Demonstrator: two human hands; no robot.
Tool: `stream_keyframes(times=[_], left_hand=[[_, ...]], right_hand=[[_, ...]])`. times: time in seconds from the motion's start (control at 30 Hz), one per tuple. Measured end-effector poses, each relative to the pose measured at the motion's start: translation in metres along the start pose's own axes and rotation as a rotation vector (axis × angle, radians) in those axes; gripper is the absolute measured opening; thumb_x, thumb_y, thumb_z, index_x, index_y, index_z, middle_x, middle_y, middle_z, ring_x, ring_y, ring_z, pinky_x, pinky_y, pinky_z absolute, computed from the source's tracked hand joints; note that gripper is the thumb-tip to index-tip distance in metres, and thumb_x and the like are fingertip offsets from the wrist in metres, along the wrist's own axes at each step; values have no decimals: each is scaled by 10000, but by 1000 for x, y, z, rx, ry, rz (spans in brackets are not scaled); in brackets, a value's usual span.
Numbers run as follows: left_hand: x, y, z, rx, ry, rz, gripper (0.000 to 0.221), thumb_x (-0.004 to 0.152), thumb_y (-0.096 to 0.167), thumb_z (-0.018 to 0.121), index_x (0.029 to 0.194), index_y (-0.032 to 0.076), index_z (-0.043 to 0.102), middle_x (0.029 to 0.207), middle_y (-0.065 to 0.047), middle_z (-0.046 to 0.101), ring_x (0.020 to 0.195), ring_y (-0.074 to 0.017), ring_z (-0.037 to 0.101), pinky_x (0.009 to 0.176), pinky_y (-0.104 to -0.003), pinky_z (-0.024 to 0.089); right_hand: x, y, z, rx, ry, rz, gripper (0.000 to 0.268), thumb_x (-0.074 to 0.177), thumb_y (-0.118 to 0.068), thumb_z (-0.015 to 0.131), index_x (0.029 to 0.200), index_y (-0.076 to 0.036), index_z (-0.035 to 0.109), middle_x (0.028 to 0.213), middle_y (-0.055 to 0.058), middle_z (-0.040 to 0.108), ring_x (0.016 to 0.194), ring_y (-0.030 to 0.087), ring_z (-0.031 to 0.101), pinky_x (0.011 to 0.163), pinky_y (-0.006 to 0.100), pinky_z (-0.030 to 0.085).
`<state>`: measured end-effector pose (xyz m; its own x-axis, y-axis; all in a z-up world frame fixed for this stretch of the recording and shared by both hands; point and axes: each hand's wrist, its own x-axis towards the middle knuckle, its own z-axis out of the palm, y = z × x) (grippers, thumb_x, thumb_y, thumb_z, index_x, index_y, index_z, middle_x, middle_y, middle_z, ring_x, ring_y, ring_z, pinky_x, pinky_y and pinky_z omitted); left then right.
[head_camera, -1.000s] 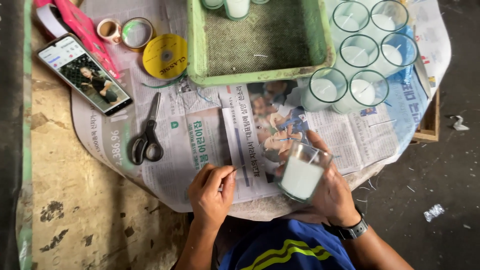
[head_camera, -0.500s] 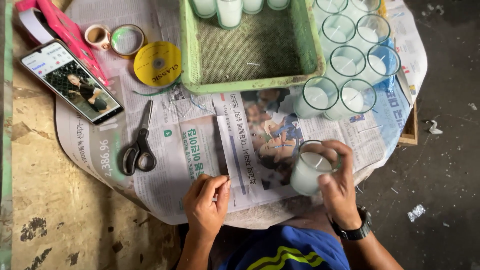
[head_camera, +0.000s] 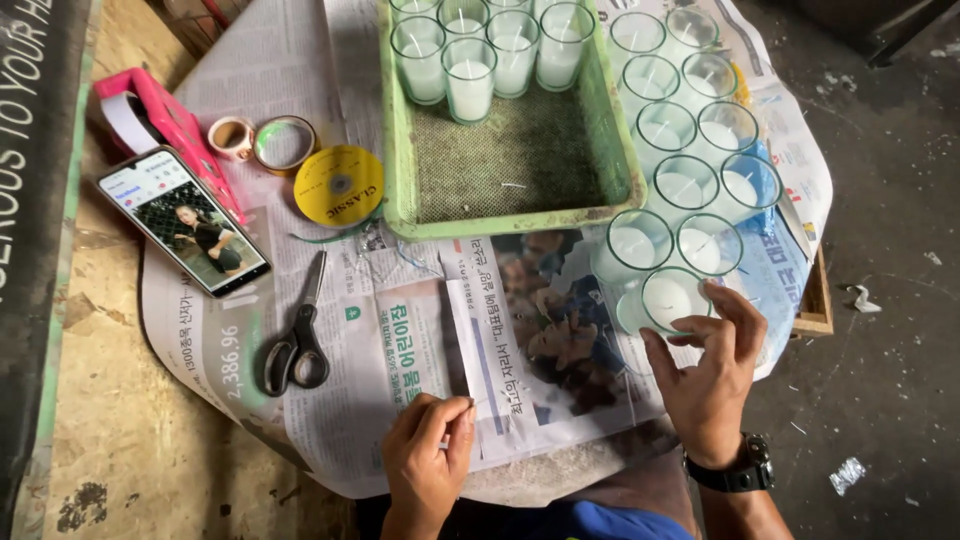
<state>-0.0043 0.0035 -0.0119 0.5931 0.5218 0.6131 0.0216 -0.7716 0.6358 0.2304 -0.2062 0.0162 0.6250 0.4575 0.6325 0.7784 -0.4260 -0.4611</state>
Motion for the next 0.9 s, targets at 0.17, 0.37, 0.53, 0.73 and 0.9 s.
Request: stream_keyframes(times=[0.17, 0.37, 0.53, 0.73, 0.9], left_hand=[[-7, -1, 2, 19, -22, -102, 182, 1062, 248, 638, 968, 139, 750, 744, -15, 624, 550, -147, 579, 499, -303, 484], [-10, -7, 4, -5, -11, -95, 127, 1036, 216, 686, 962, 133, 747, 728, -9, 619, 547, -134, 565, 476, -292, 472], [-16, -10, 5, -17, -14, -194, 158, 1050, 228, 684, 971, 121, 769, 777, -43, 661, 634, -204, 653, 596, -365, 541], [-14, -9, 3, -68, 9, -206, 143, 1056, 178, 696, 997, 85, 788, 757, -57, 656, 554, -147, 583, 497, -325, 446], [-11, -9, 2, -124, 11, -130, 24, 1003, 64, 758, 1007, 45, 771, 783, -42, 668, 580, -101, 543, 480, -270, 411]], right_hand=[[22, 4, -15, -44, 121, -143, 400, 990, -204, 791, 1204, 92, 629, 1503, 277, 460, 1381, 396, 516, 884, 401, 633], [159, -28, -5, -33, 10, -420, 155, 1172, -71, 743, 1084, 56, 759, 997, 182, 749, 896, 304, 690, 777, 433, 534], [272, -44, 125, -87, -451, -355, 345, 1164, -193, 516, 1437, -54, 675, 1001, 159, 813, 738, 365, 752, 567, 484, 546], [287, -52, 224, -359, -827, -18, 600, 1058, -310, 622, 1576, -80, 425, 1342, 256, 627, 998, 468, 726, 748, 555, 606], [275, -39, 235, -358, -608, -35, 471, 1040, -584, 734, 1084, -137, 592, 913, 85, 738, 742, 316, 694, 551, 451, 503]])
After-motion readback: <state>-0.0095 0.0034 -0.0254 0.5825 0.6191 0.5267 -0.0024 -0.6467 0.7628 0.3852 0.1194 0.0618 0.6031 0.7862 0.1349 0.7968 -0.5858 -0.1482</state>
